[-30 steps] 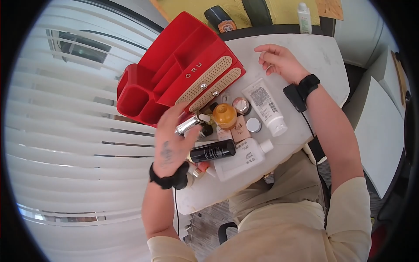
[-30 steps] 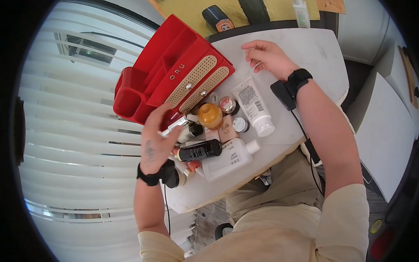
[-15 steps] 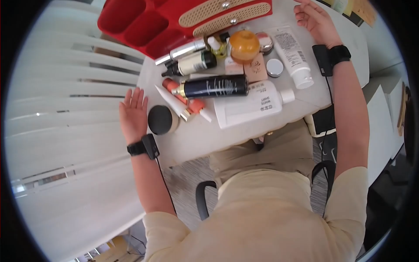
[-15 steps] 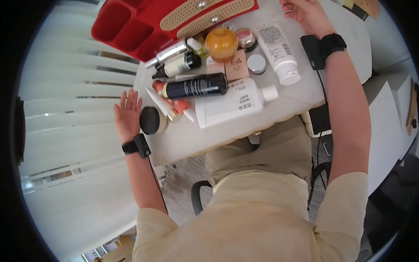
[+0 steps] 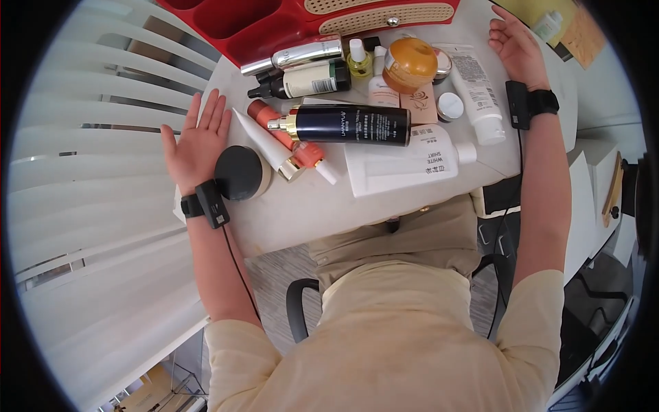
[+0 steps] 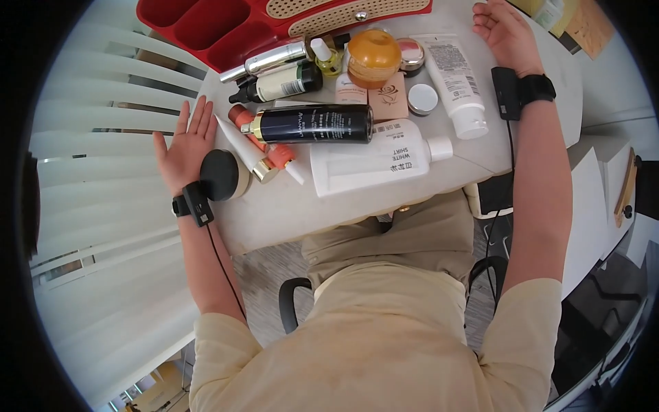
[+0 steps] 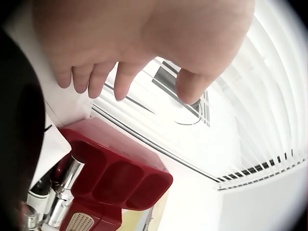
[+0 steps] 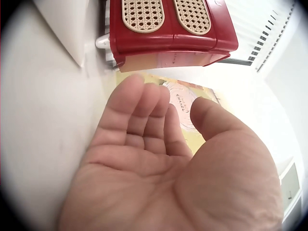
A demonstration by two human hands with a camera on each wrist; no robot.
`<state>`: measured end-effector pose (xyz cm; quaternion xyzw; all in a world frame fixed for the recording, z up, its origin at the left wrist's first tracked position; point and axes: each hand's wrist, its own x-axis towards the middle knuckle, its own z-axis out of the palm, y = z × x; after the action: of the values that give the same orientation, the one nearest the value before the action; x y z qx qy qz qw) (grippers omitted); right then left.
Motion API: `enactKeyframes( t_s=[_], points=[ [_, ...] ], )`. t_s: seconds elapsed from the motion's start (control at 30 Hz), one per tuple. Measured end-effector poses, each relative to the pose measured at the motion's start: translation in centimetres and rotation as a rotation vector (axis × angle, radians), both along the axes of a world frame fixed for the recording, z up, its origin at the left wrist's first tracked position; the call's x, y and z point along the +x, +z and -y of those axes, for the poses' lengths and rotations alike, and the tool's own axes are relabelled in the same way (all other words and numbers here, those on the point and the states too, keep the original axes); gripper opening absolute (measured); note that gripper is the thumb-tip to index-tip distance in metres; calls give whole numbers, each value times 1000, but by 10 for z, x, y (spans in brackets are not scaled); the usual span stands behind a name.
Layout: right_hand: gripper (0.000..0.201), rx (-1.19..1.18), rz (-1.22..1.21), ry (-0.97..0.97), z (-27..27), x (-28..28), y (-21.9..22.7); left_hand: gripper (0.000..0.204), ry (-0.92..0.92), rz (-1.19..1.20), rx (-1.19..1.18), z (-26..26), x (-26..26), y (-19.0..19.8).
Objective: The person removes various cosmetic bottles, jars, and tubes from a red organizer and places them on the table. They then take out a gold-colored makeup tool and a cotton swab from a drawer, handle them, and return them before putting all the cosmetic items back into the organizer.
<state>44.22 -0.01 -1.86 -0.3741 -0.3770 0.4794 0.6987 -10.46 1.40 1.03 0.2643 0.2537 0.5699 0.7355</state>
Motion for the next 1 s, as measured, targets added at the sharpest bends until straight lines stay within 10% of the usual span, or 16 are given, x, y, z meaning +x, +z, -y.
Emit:
enactKeyframes(
  t_s=[0.4,0.7,0.8,1.0],
  points=[
    [47,5,131,159,-4,21,-7,79,-37,190,7,-4,-6,-4],
    [44,-20,112,91,-5,17,-8,56,395,13,-16,-38,-30,0],
    [44,-26,103,83,-3,17,-7,60,-107,242,82,-36,-29,-16],
    [45,-40,113,117,-4,20,-6,64,-164,209,66,-28,-25,-27]
  ],
)
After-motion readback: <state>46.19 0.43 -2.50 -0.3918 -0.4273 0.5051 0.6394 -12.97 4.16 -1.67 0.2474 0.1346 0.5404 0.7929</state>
